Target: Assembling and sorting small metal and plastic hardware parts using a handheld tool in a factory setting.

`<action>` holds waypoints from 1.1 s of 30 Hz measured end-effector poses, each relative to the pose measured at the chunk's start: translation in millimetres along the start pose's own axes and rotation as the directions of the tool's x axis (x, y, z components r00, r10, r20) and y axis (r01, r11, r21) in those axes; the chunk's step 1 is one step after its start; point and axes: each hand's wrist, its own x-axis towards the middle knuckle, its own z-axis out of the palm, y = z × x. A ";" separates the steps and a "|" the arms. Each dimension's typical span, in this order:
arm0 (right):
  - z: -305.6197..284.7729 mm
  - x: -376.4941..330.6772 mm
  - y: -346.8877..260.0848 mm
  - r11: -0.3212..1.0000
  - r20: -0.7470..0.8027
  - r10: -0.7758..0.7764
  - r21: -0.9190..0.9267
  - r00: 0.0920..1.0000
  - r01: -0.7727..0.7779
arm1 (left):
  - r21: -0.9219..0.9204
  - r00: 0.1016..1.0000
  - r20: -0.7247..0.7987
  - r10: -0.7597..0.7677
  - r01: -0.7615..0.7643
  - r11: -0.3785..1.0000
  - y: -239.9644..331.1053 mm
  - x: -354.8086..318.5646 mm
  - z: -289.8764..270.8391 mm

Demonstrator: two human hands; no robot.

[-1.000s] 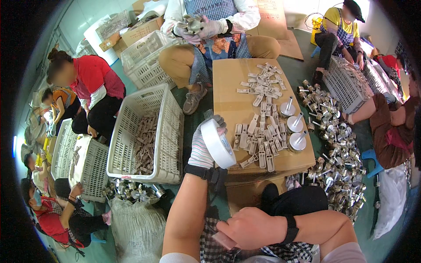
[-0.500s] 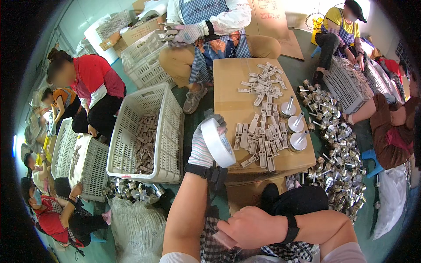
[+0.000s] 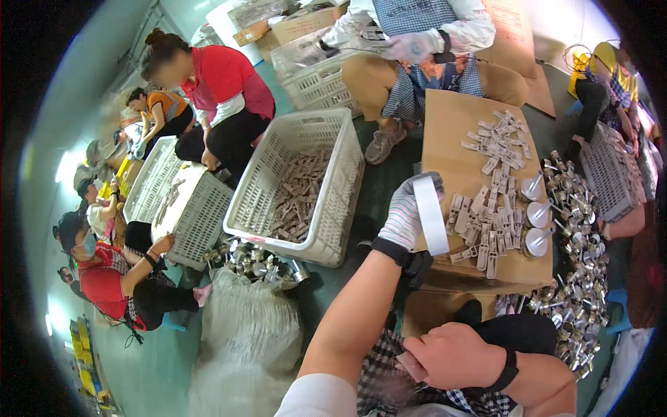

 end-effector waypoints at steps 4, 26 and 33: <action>3.9 -0.5 2.4 0.999 -0.003 -0.036 0.039 0.999 0.036 | -0.046 0.998 0.058 0.000 0.003 0.999 1.4 0.8 -3.8; 4.8 -4.3 2.9 0.994 -0.022 0.048 0.098 0.999 -0.046 | 0.054 0.991 0.071 -0.112 0.109 0.993 2.1 -4.4 15.6; 7.0 -2.0 0.7 0.996 -0.055 0.041 0.077 0.998 -0.036 | 0.150 0.987 0.114 -0.115 0.097 0.984 3.8 -7.3 11.1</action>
